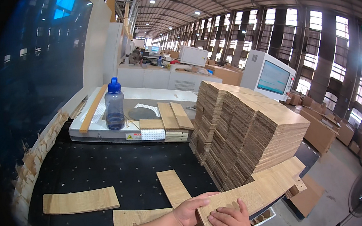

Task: The person wipes the dust off of several wooden boards on a workbench and places them on a nearby pallet.

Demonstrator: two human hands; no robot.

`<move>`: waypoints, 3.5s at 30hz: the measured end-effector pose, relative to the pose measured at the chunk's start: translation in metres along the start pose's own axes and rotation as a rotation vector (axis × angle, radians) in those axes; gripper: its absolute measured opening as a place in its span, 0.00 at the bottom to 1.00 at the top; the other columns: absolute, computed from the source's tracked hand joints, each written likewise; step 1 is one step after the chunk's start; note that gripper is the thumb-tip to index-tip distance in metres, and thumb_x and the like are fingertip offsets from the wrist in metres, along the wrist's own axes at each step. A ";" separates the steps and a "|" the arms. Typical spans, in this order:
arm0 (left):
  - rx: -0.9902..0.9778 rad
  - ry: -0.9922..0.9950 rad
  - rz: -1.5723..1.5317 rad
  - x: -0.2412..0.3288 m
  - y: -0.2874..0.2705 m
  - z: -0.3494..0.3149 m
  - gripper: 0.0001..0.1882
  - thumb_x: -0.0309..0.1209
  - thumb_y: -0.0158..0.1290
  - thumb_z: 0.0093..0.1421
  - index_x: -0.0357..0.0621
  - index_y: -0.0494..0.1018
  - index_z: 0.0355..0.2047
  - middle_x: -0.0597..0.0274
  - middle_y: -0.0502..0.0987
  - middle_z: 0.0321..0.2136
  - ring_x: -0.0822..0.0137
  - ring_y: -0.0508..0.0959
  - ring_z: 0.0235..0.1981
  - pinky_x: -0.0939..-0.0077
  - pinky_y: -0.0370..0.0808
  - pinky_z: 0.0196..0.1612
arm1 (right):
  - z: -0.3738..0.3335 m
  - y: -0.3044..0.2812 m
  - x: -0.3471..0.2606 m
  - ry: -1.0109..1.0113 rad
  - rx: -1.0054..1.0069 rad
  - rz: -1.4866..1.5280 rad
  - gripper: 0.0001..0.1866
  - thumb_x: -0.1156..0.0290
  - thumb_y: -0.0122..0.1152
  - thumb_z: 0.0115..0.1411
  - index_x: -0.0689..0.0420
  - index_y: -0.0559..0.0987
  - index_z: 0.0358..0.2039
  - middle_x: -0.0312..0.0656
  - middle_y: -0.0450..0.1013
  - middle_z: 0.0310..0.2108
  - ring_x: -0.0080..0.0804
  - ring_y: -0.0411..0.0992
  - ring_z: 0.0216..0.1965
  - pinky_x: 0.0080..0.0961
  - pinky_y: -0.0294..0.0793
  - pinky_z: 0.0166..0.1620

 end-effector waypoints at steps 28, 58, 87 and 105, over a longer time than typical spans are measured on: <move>0.176 0.463 0.123 -0.053 -0.011 -0.094 0.45 0.40 0.54 0.60 0.39 0.39 0.67 0.54 0.53 0.64 0.61 0.55 0.65 0.64 0.56 0.64 | 0.032 0.122 0.003 0.563 -0.061 2.461 0.70 0.28 0.65 0.36 0.67 0.47 0.65 0.59 0.53 0.63 0.48 0.56 0.63 0.44 0.56 0.64; 0.723 0.275 0.638 -0.020 -0.045 -0.121 0.33 0.22 0.52 0.59 0.37 0.53 0.63 0.48 0.57 0.62 0.59 0.56 0.65 0.70 0.64 0.57 | 0.010 0.100 0.055 0.996 -0.719 0.584 0.44 0.42 0.60 0.51 0.57 0.61 0.61 0.63 0.66 0.51 0.55 0.67 0.55 0.37 0.65 0.56; 0.344 0.756 -0.079 0.034 -0.041 -0.106 0.51 0.74 0.34 0.53 0.49 0.51 0.65 0.46 0.62 0.58 0.52 0.69 0.56 0.43 0.73 0.50 | -0.101 0.100 0.042 1.253 -0.662 0.867 0.21 0.59 0.66 0.56 0.63 0.71 0.39 0.38 0.73 0.24 0.21 0.70 0.23 0.19 0.70 0.23; 0.240 0.653 0.028 0.030 -0.056 -0.110 0.52 0.68 0.44 0.54 0.42 0.46 0.66 0.42 0.55 0.63 0.46 0.61 0.62 0.39 0.62 0.59 | -0.083 0.110 0.013 1.085 0.078 1.856 0.21 0.85 0.55 0.57 0.60 0.64 0.50 0.43 0.72 0.47 0.29 0.71 0.49 0.29 0.69 0.53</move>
Point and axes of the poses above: each hand's wrist, its own z-axis towards the middle knuckle, its own y-axis out of the palm, x = y × z, the point moved 1 cm from there along z, towards the middle knuckle
